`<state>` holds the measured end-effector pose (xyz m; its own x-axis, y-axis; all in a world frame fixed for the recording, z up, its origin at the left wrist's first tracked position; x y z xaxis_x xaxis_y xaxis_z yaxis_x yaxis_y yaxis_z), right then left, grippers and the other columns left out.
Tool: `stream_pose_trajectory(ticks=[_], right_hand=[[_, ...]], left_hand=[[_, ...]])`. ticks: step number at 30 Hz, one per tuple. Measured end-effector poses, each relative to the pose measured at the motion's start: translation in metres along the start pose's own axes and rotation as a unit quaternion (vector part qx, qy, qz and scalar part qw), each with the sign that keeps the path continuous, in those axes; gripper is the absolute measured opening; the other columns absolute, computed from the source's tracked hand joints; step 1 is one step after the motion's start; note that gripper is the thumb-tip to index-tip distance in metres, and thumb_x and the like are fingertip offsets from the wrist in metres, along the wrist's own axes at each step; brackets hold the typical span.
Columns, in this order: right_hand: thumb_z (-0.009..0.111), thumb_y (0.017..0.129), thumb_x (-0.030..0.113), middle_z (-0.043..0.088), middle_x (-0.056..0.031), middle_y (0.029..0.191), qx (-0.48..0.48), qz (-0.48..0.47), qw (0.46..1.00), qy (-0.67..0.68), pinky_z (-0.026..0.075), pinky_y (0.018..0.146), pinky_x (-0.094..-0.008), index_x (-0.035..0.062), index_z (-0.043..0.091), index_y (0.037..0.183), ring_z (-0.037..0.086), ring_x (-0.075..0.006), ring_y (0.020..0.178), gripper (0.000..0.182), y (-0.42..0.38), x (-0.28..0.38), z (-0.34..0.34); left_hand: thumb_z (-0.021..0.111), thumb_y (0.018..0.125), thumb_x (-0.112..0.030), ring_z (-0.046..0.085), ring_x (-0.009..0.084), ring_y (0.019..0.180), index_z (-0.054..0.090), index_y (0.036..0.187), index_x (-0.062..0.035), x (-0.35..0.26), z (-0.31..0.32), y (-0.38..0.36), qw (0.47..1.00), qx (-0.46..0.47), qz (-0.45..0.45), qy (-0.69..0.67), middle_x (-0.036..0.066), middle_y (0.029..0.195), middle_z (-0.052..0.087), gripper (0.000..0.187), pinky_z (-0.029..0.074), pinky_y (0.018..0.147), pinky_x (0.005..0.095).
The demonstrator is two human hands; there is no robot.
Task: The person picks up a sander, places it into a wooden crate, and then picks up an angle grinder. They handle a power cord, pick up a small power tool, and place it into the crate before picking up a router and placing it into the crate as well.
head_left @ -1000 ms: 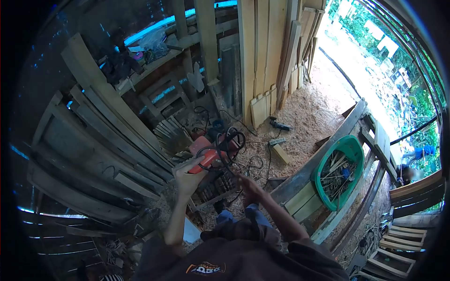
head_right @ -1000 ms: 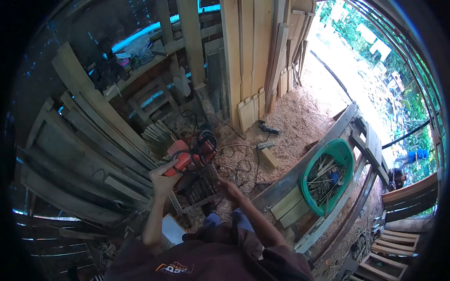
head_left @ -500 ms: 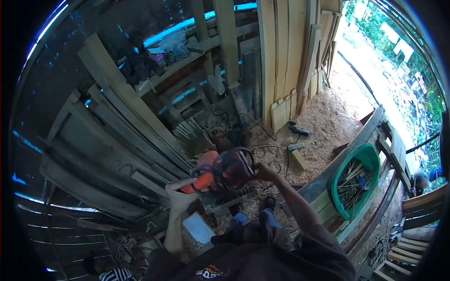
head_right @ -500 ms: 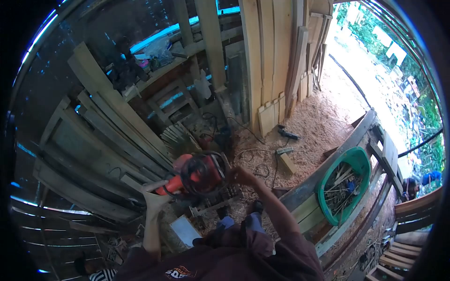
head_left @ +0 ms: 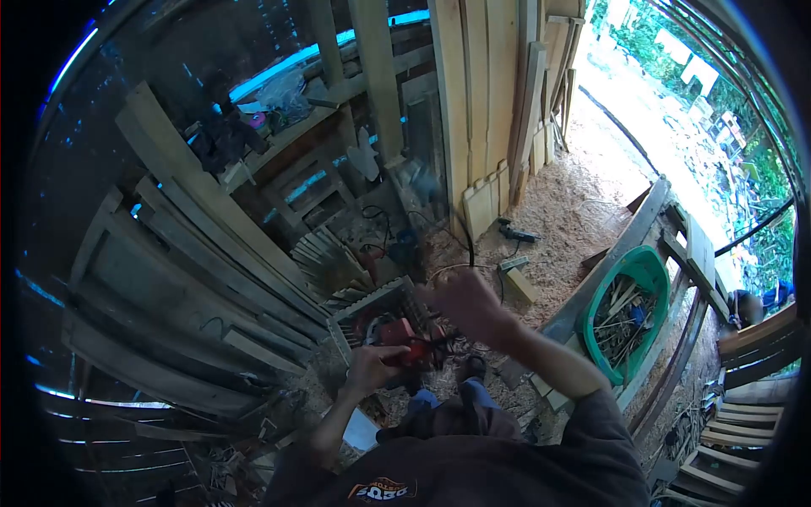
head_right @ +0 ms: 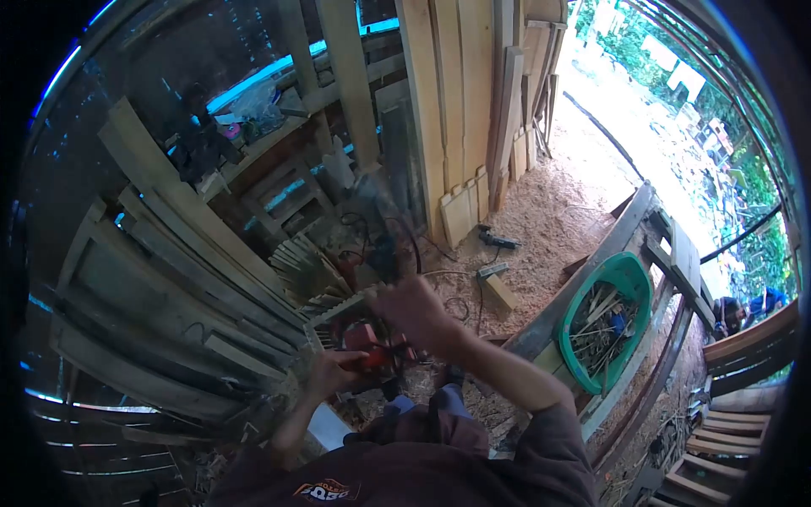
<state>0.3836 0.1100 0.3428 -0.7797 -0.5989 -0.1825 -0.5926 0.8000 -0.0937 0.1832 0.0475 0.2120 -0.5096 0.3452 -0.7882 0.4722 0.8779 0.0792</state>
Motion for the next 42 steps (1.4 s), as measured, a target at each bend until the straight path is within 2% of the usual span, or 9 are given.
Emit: stream_pose_trajectory(ticks=[7,10,18,22,25,28,33,36,42], right_hand=[[0.065,0.085,0.012,0.069,-0.0061,0.098,-0.039,0.082,0.991,0.094,0.054,0.062,-0.0365,0.0091,0.056,0.13,0.073,-0.0242,0.084,0.046,-0.035,0.038,0.043],[0.064,0.089,0.008,0.069,-0.0132,0.102,-0.182,0.092,0.945,0.257,0.057,0.068,-0.0408,0.0065,0.053,0.137,0.074,-0.0291,0.086,0.049,-0.044,0.055,0.05],[0.065,0.094,0.004,0.073,-0.0144,0.086,-0.125,0.255,0.704,0.651,0.052,0.069,-0.0334,0.0032,0.069,0.12,0.069,-0.0202,0.078,0.027,-0.03,0.082,0.195],[0.066,0.093,0.004,0.073,-0.0129,0.094,-0.145,0.188,0.71,0.663,0.052,0.071,-0.0346,0.0035,0.072,0.116,0.07,-0.0228,0.082,0.023,-0.005,0.093,0.222],[0.069,0.091,0.004,0.071,-0.0138,0.102,-0.246,0.162,0.811,0.505,0.052,0.074,-0.0351,0.0049,0.073,0.116,0.07,-0.0252,0.088,0.026,0.008,0.101,0.244],[0.068,0.09,0.006,0.069,-0.0186,0.107,-0.128,0.268,0.75,0.591,0.053,0.087,-0.039,0.003,0.074,0.113,0.068,-0.0343,0.1,0.024,0.012,0.112,0.304],[0.064,0.096,0.007,0.07,-0.0119,0.104,-0.055,0.354,0.624,0.695,0.051,0.092,-0.0311,-0.0007,0.068,0.122,0.066,-0.019,0.103,0.027,0.014,0.157,0.421],[0.062,0.099,0.012,0.068,-0.0159,0.108,-0.056,0.395,0.558,0.728,0.052,0.089,-0.0365,-0.0002,0.059,0.126,0.068,-0.0233,0.1,0.03,0.015,0.172,0.465],[0.057,0.096,0.007,0.055,-0.0202,0.123,-0.064,0.482,0.562,0.669,0.049,0.096,-0.0383,0.0014,0.033,0.135,0.058,-0.0284,0.118,0.046,0.023,0.18,0.527]], left_hand=[[0.088,0.069,-0.023,0.074,0.0328,0.085,0.079,0.109,-0.0148,0.047,0.013,0.017,0.972,-0.172,-0.157,-0.02,0.019,0.091,0.075,0.042,0.057,0.079,0.0379],[0.089,0.068,-0.022,0.074,0.0311,0.088,0.079,0.11,-0.014,0.059,0.013,0.022,0.959,-0.226,-0.165,-0.048,0.017,0.095,0.075,0.043,0.057,0.081,0.0372],[0.087,0.069,-0.014,0.074,0.0253,0.088,0.078,0.112,-0.0135,0.062,0.001,0.013,0.928,-0.305,-0.19,-0.099,0.015,0.098,0.076,0.043,0.057,0.083,0.0351],[0.084,0.071,-0.009,0.074,0.021,0.088,0.078,0.113,-0.0106,0.098,0.022,-0.006,0.911,-0.298,-0.219,-0.182,0.014,0.097,0.077,0.043,0.057,0.083,0.0335],[0.083,0.071,-0.007,0.074,0.0182,0.089,0.077,0.114,-0.0092,0.121,0.039,-0.028,0.9,-0.289,-0.247,-0.213,0.012,0.097,0.078,0.043,0.057,0.082,0.0326],[0.083,0.072,-0.006,0.074,0.0176,0.09,0.077,0.114,-0.0086,0.144,0.058,-0.035,0.904,-0.287,-0.27,-0.166,0.011,0.098,0.078,0.043,0.057,0.082,0.0323],[0.083,0.071,-0.005,0.073,0.0209,0.095,0.077,0.111,-0.008,0.195,0.111,-0.04,0.885,-0.247,-0.37,-0.139,0.012,0.103,0.077,0.041,0.056,0.087,0.0344],[0.084,0.069,-0.004,0.073,0.0199,0.092,0.077,0.11,-0.0055,0.235,0.146,-0.038,0.912,-0.227,-0.329,-0.089,0.013,0.1,0.076,0.041,0.056,0.086,0.033],[0.083,0.064,-0.007,0.07,0.0323,0.097,0.078,0.102,-0.0118,0.299,0.211,-0.032,0.944,-0.213,-0.252,-0.028,0.012,0.102,0.074,0.039,0.056,0.087,0.0421]])
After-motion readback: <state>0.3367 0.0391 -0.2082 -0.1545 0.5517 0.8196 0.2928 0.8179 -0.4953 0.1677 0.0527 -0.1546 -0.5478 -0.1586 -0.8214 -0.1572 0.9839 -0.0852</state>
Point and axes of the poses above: each hand's wrist, its own y-axis towards the middle knuckle, its own z-axis out of the palm, x = y × z, the point moved 4 cm from there along y, towards the middle knuckle
